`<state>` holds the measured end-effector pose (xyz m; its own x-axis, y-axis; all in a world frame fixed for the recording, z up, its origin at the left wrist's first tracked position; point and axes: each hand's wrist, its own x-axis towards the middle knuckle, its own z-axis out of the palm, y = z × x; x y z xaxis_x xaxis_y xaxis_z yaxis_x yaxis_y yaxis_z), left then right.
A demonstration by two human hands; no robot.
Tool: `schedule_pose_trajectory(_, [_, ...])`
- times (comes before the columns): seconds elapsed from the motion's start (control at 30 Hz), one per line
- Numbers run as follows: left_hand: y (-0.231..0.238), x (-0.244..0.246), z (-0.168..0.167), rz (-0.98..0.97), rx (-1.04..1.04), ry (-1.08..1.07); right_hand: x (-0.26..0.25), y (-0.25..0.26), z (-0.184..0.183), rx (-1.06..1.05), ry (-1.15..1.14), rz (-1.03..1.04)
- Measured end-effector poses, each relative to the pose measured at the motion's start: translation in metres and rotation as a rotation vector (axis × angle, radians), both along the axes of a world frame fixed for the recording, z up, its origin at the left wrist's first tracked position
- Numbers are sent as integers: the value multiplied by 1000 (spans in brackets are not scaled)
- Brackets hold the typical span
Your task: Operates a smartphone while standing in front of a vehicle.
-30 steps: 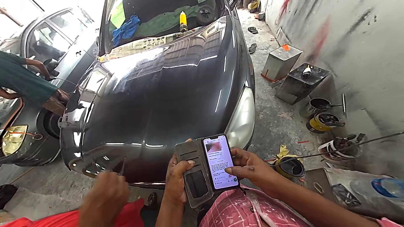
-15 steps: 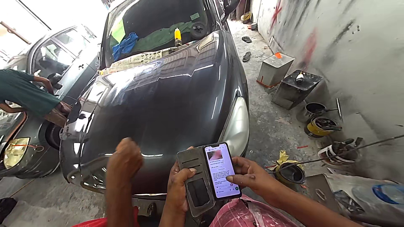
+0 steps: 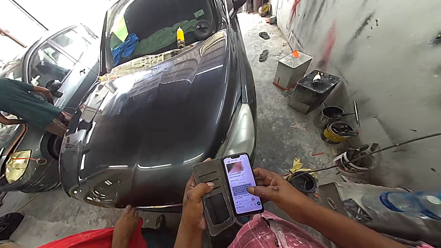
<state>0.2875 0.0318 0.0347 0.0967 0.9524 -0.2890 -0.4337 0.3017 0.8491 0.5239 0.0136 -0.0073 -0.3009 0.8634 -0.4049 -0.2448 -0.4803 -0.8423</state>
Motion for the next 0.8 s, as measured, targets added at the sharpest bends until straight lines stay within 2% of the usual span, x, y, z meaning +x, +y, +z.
schedule_pose_trajectory(0.23, [-9,20,-11,-6,-1,-30,24,-8,-4,7,-36,10])
schedule_pose_trajectory(0.3, [-11,21,-3,-17,4,-15,24,-10,-3,5,-45,6])
schedule_pose_trajectory(0.33, [-13,26,15,0,-20,35,23,-11,-2,5,-45,1])
schedule_pose_trajectory(0.4, [-14,46,73,53,-130,194,21,-12,0,4,-50,-7])
schedule_pose_trajectory(0.5, [-13,64,134,110,-289,280,18,-12,3,6,-58,-15])
schedule_pose_trajectory(0.57, [-12,68,156,117,-357,315,15,-12,4,17,-55,-14])
schedule_pose_trajectory(0.63, [-14,53,128,100,-256,268,12,-13,6,20,-53,-17])
schedule_pose_trajectory(0.73, [-13,16,38,5,-13,115,6,-13,9,20,-47,-27])
schedule_pose_trajectory(0.8, [-9,0,1,-9,22,-23,4,-13,10,27,-40,-30])
